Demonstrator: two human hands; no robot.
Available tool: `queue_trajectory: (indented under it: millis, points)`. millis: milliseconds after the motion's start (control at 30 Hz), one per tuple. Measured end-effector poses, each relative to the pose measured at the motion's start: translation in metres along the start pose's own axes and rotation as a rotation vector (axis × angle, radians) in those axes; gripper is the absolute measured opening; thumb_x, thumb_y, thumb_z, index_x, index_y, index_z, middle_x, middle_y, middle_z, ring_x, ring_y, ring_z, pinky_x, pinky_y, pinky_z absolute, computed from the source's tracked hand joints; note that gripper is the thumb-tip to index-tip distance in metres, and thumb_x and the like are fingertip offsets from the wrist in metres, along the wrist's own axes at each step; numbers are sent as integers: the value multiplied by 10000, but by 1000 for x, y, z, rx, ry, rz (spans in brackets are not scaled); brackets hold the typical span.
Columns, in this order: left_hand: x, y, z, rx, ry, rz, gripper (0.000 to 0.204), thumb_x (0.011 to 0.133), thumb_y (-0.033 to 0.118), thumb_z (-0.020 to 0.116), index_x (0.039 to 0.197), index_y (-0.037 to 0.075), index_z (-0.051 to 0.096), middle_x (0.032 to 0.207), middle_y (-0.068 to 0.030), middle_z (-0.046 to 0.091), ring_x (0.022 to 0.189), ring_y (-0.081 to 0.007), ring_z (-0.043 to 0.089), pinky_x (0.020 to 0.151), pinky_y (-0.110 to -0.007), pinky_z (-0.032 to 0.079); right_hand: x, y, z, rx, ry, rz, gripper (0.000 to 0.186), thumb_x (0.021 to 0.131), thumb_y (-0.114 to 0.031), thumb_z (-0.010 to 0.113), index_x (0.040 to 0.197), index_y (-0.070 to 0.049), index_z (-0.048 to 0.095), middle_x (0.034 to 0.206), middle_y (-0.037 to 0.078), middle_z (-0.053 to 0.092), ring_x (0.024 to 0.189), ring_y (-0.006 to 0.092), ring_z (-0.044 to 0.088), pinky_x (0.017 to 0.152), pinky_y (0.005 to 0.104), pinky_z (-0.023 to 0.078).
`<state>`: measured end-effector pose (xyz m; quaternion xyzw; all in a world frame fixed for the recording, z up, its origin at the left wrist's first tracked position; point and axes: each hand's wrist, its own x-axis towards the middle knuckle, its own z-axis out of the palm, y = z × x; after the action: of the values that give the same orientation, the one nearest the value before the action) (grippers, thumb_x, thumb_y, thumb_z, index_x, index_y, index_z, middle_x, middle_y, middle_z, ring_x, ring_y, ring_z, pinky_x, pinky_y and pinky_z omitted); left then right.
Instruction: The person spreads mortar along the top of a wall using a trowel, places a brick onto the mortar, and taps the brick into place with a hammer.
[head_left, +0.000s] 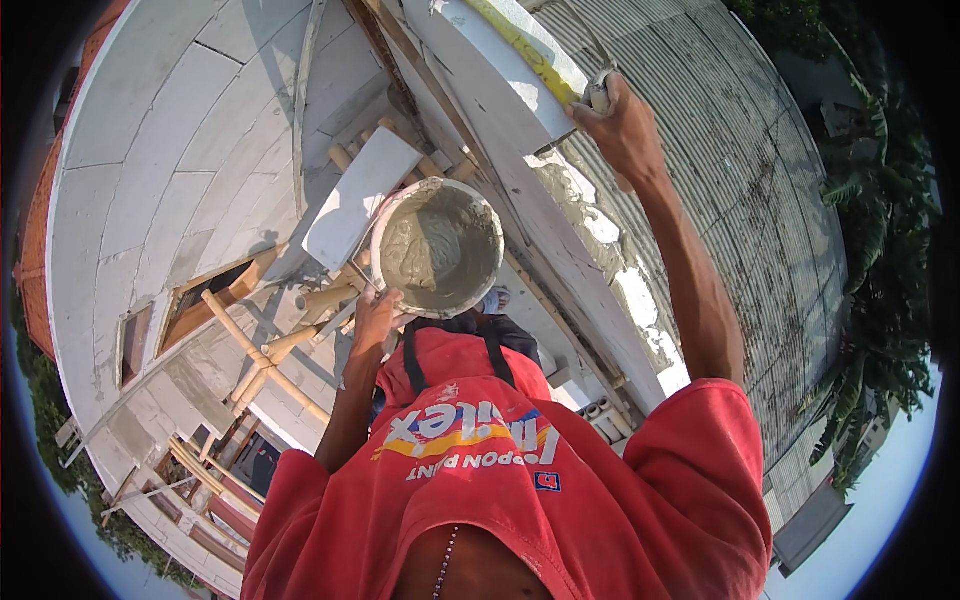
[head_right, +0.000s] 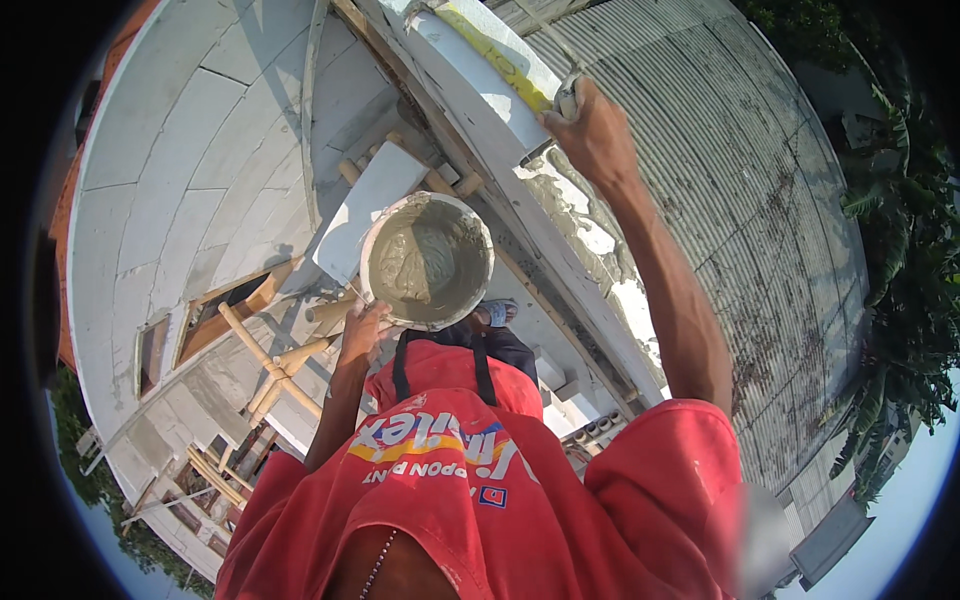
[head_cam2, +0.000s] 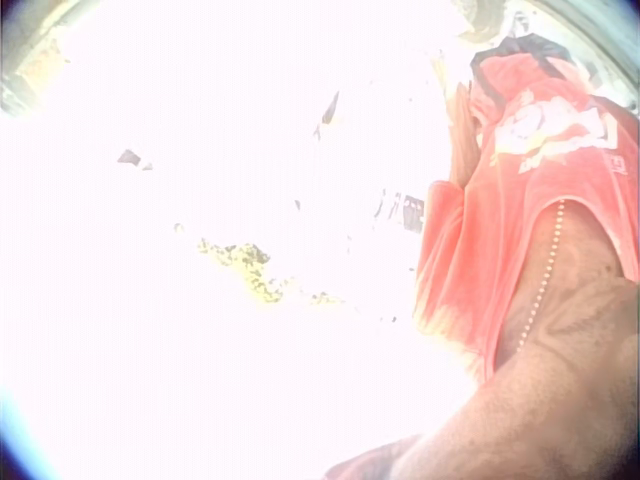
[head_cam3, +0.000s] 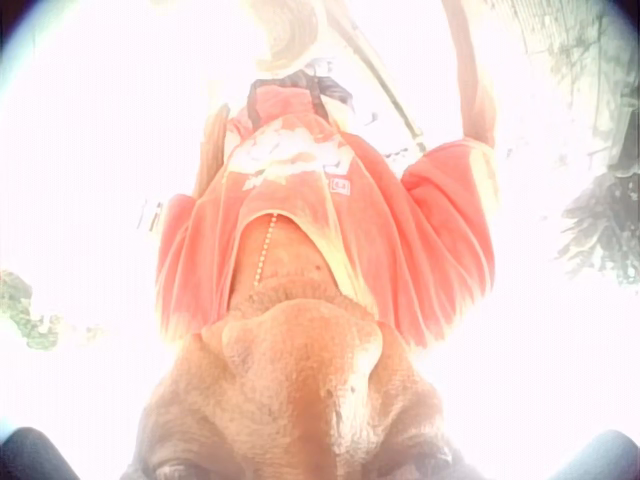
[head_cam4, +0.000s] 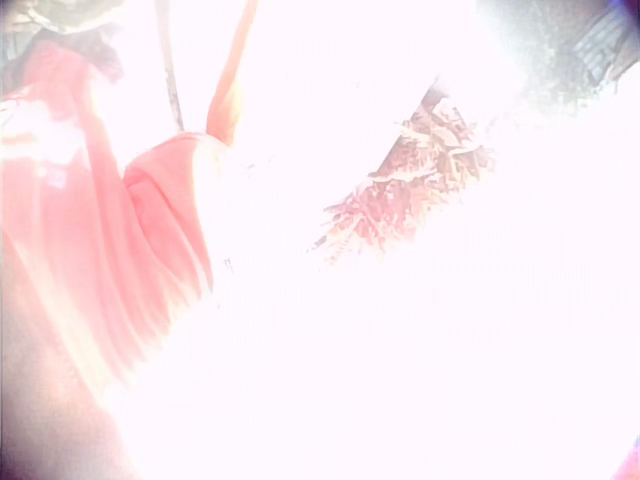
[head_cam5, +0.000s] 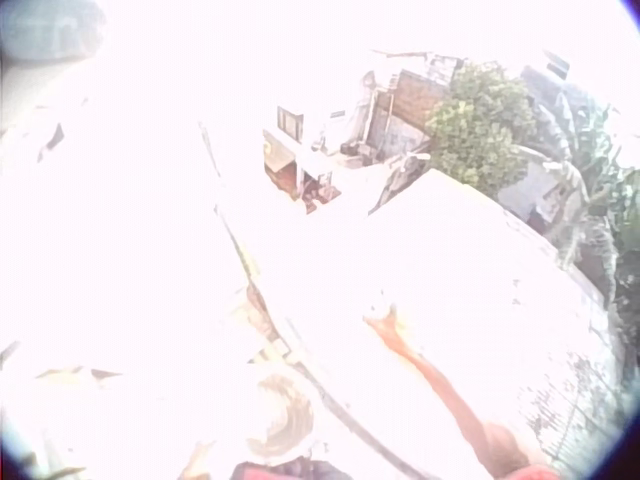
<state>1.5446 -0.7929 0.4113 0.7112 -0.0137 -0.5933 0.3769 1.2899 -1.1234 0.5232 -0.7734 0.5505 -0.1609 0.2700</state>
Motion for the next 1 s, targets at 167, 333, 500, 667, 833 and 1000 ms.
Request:
queue_trajectory:
  millis: [167,333,500,667,833,1000]
  points:
    - [3,-2,-11,-53,-26,-5,547,880,62,579,1394,1,401,1228,-178,577,1057,-308,656,832,-466,635,-5,12,6,-24,66,-20,389,814,-277,798,908,35,587,895,232,666,795,349,641,754,464,499]
    - [8,-6,-15,-116,-43,21,562,889,63,583,1414,3,389,1224,-189,574,1065,-317,653,837,-471,635,-5,9,15,35,77,54,414,799,-291,813,881,51,594,901,251,656,817,361,640,768,475,495]
    - [16,-6,-19,-45,-25,-26,554,913,83,588,1426,12,389,1236,-184,564,1055,-323,651,842,-478,633,23,-7,26,53,138,2,430,808,-320,810,853,49,593,825,233,653,797,339,659,752,467,507]
    - [23,-19,-30,-102,-52,-47,526,924,82,578,1419,29,409,1269,-158,550,1090,-298,625,835,-472,636,-19,-1,-43,174,50,124,493,828,-512,772,832,-40,628,675,73,615,603,169,620,595,355,512]
    - [24,-12,-23,-142,-40,-63,530,926,75,576,1429,43,412,1273,-128,550,1145,-283,592,841,-457,638,-68,17,-162,-242,-203,189,411,834,-440,785,902,-49,675,624,47,609,572,127,596,515,325,456]
    - [22,-2,-11,-98,-70,-13,528,914,59,579,1417,29,423,1244,-139,549,1125,-288,599,843,-451,639,-48,6,-164,-720,-549,61,338,847,-336,774,988,-35,713,693,76,634,609,184,596,591,423,477]
